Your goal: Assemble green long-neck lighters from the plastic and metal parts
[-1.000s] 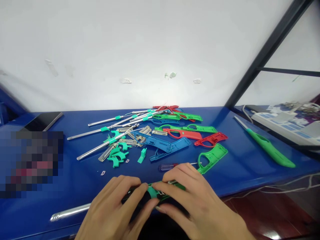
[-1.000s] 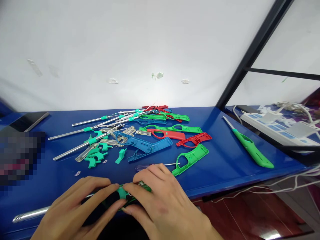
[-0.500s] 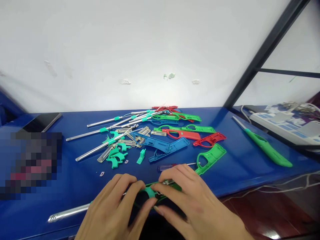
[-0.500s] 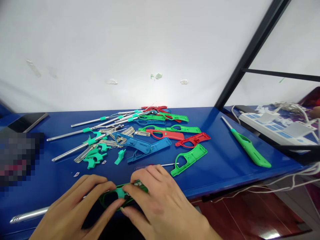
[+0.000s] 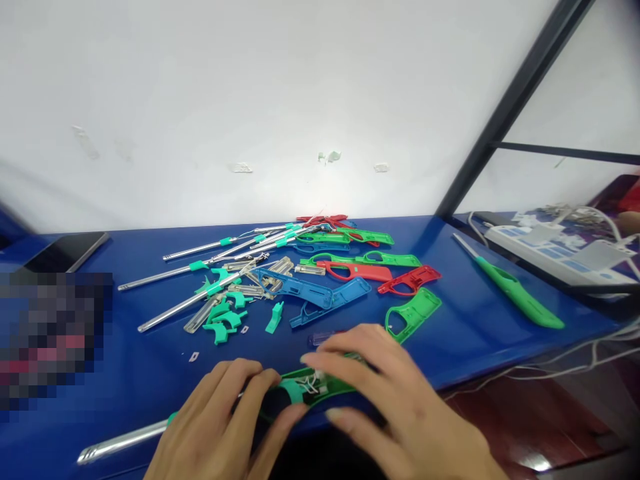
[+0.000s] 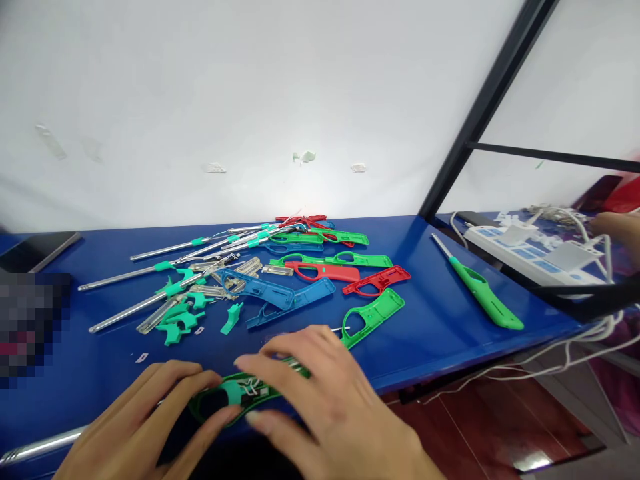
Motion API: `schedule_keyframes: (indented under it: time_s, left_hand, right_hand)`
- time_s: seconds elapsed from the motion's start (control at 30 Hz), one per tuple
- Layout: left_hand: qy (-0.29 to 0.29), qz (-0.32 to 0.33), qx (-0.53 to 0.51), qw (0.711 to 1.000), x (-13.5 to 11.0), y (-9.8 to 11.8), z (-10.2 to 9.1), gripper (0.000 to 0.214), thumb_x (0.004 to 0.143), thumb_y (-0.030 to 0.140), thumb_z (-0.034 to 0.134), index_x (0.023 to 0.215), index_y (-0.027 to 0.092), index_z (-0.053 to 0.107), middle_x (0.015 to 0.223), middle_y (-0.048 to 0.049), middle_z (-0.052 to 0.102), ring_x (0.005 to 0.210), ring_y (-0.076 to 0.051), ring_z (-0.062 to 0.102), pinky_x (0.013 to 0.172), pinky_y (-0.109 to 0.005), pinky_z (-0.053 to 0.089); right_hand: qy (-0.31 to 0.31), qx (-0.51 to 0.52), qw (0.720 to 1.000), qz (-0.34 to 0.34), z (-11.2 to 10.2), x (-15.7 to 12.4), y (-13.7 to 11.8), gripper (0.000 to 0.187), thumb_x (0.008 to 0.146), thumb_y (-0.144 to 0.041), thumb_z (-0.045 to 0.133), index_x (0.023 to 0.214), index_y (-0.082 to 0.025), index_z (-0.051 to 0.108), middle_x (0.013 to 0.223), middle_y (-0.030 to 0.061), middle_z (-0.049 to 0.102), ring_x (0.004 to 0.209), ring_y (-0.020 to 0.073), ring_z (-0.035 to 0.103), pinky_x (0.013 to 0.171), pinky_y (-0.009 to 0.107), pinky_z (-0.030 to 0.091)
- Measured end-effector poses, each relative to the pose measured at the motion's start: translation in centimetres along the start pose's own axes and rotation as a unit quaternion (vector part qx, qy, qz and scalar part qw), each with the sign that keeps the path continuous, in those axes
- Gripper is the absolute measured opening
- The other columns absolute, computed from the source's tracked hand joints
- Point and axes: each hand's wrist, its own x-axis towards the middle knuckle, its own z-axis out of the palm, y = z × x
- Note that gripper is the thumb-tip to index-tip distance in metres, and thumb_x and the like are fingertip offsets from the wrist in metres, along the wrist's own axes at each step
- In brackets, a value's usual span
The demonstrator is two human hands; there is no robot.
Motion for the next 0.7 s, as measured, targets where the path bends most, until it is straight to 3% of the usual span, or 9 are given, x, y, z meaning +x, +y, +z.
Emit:
schedule_keyframes:
  time_s: [0.07,0.13,0.27,0.47,0.57,0.7]
  left_hand:
    - [0.001,-0.001,0.007,1.0,0.3,0.0,0.0,0.046,0.116,0.042,0.04,0.104,0.021,0.079,0.099,-0.005,0.08,0.095,-0.027,0.071,0.086,-0.042,0.055]
    - [0.007,-0.002,0.008,1.0,0.8,0.0,-0.1,0.048,0.116,0.043,0.039,0.103,0.021,0.08,0.099,-0.0051,0.081,0.094,-0.026,0.073,0.084,-0.042,0.058]
    - [0.009,-0.002,-0.003,1.0,1.8,-0.1,-0.4,0.058,0.117,0.051,0.032,0.101,0.021,0.079,0.095,-0.0054,0.08,0.089,-0.024,0.076,0.077,-0.039,0.063]
    - [0.005,-0.017,-0.007,1.0,1.8,-0.4,-0.4,0.052,0.115,0.051,0.038,0.105,0.019,0.077,0.1,-0.0068,0.08,0.089,-0.025,0.077,0.073,-0.041,0.066]
    - [0.013,-0.013,-0.002,1.0,1.5,-0.5,-0.4,0.052,0.116,0.05,0.036,0.106,0.02,0.077,0.1,-0.0063,0.08,0.091,-0.024,0.077,0.078,-0.041,0.066]
    - [0.026,-0.029,-0.022,0.999,1.3,-0.4,-0.3,0.041,0.115,0.047,0.042,0.111,0.02,0.074,0.103,-0.006,0.077,0.094,-0.023,0.075,0.084,-0.038,0.063]
  right_hand:
    - [0.037,-0.015,0.999,0.003,-1.9,-0.7,1.4,0.036,0.115,-0.03,0.048,0.149,-0.03,0.057,0.133,0.0044,0.071,0.121,0.0214,0.066,0.105,0.039,0.049]
    - [0.071,-0.059,0.994,0.058,-4.2,-1.9,3.3,0.034,0.111,-0.023,0.051,0.14,-0.035,0.064,0.127,0.0018,0.073,0.121,0.0219,0.066,0.105,0.04,0.05]
    - [-0.009,-0.142,0.979,0.146,-7.3,-5.1,7.3,0.043,0.111,-0.032,0.05,0.153,-0.039,0.057,0.155,0.004,0.062,0.142,0.0317,0.058,0.119,0.06,0.046]
    - [-0.023,-0.159,0.97,0.184,-7.0,-9.3,9.2,0.047,0.109,-0.046,0.057,0.156,-0.043,0.054,0.16,0.0023,0.06,0.15,0.0343,0.053,0.123,0.068,0.044]
    - [-0.017,-0.163,0.966,0.201,-7.1,-10.9,8.9,0.049,0.105,-0.054,0.062,0.153,-0.041,0.059,0.158,0.0044,0.061,0.145,0.036,0.058,0.119,0.066,0.049]
    - [0.016,-0.185,0.964,0.19,-7.7,-12.3,9.0,0.045,0.099,-0.064,0.068,0.136,-0.039,0.075,0.139,0.0069,0.074,0.124,0.0359,0.072,0.104,0.057,0.062]
